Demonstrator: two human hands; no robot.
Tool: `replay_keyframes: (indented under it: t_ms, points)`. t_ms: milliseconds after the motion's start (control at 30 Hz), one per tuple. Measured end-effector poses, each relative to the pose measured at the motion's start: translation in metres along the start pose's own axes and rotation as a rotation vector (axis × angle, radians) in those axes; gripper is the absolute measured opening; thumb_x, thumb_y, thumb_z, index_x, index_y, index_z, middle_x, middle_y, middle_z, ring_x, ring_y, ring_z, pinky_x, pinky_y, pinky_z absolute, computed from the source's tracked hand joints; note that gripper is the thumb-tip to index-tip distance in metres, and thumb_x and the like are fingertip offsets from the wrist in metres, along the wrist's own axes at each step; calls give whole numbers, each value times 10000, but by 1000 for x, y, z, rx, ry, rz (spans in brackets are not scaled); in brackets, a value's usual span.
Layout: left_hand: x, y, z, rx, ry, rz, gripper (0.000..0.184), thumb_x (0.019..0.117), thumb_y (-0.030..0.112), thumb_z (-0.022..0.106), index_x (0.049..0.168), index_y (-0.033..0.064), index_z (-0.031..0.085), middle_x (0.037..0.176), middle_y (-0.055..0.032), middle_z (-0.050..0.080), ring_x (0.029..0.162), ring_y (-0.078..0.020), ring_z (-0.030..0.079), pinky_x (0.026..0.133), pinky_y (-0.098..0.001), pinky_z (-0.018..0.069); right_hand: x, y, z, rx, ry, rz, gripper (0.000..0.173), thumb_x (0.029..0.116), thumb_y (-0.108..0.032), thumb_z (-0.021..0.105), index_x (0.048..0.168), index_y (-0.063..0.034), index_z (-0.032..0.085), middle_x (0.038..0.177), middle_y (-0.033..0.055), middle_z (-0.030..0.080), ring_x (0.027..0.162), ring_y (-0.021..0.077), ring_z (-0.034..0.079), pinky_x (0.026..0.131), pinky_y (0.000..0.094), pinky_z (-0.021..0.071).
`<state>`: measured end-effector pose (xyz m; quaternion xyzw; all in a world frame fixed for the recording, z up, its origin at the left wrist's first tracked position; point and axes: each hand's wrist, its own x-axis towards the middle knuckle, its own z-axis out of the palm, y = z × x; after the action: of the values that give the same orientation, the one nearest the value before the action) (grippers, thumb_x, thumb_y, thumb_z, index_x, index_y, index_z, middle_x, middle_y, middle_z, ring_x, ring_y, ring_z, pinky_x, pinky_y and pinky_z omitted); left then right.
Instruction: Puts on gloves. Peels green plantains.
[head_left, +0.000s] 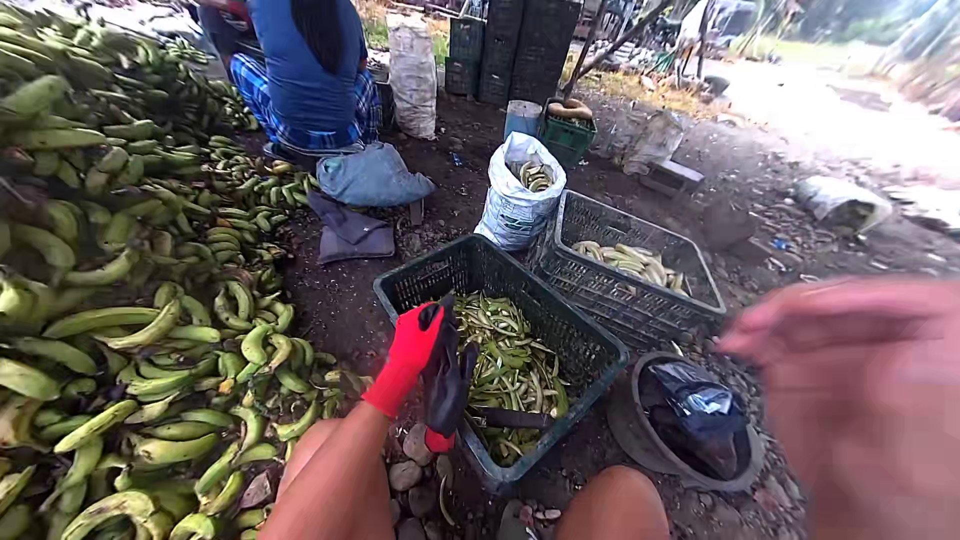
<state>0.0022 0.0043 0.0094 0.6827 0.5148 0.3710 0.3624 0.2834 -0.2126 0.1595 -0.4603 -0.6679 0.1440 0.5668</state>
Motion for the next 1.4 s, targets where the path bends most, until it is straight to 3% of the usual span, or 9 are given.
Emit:
replay_keyframes:
  t_ms: [67, 133, 333, 633, 767, 900, 1067, 1300, 1400]
  points:
    - [14, 19, -5, -17, 58, -50, 394, 1063, 239, 512, 1171, -112, 652, 1168, -315, 643, 1161, -387, 599, 1038, -519, 427, -54, 63, 81, 55, -36, 315, 296, 1032, -279, 519, 1120, -29, 653, 1013, 11, 731, 899, 103, 717, 818, 309, 617]
    - [29, 35, -7, -30, 107, -87, 397, 1077, 271, 500, 1135, -85, 668, 1109, -280, 661, 1086, -355, 624, 995, -510, 453, -93, 96, 142, 228, -78, 656, 335, 993, -108, 480, 1231, 105, 583, 1085, 140, 717, 968, 185, 723, 849, 356, 606]
    - [47, 62, -9, -82, 266, -131, 455, 1089, 352, 471, 984, -45, 665, 903, -214, 647, 881, -316, 626, 839, -525, 480, -111, 114, 229, 1067, 318, 1181, 394, 1126, -266, 316, 1359, -19, 514, 1228, 151, 704, 1122, 227, 691, 903, 368, 564]
    - [50, 15, 10, 121, 180, -222, 515, 1093, 413, 432, 1152, -43, 663, 1125, -298, 655, 1104, -426, 620, 965, -603, 443, -107, 131, 241, 783, 734, 843, 117, 966, 76, 557, 940, 14, 652, 884, 58, 714, 868, 97, 679, 842, 248, 558]
    - [31, 10, 14, 522, -10, -286, 765, 1006, 593, 511, 1583, 118, 351, 1611, -314, 246, 1445, -508, 325, 1085, -655, 354, -96, 141, 234, 535, 621, 862, 260, 951, 107, 600, 1211, 116, 608, 1062, 174, 720, 956, 136, 698, 856, 284, 580]
    - [-25, 2, 30, 223, -371, 31, 510, 1047, 440, 503, 1356, 52, 623, 1352, -217, 608, 1294, -341, 557, 1114, -524, 404, -82, 142, 225, 497, 342, 960, 399, 1099, -122, 399, 1425, 92, 483, 1151, 201, 683, 873, 147, 688, 759, 296, 568]
    - [-44, -1, 39, 288, -678, 183, 444, 1024, 382, 569, 1309, 52, 655, 1324, -178, 635, 1294, -301, 559, 1144, -490, 362, -86, 139, 204, 897, 135, 1006, 617, 1095, -361, 22, 1511, 6, 292, 1233, 194, 655, 907, 228, 712, 770, 354, 585]
    - [-49, 10, 41, 575, -569, 110, 395, 1000, 289, 562, 1290, 31, 635, 1284, -221, 634, 1254, -384, 573, 1075, -571, 395, -87, 136, 208, 848, 86, 949, 611, 1085, -324, 98, 1590, 9, 176, 1423, 227, 547, 1038, 236, 691, 858, 371, 573]
    - [-52, 12, 42, 505, -513, 43, 384, 985, 161, 543, 1327, -3, 601, 1308, -255, 609, 1273, -404, 552, 1091, -568, 380, -88, 139, 215, 328, -21, 910, 456, 1080, -118, 291, 1423, 101, 497, 1329, 245, 637, 1115, 233, 706, 945, 371, 586]
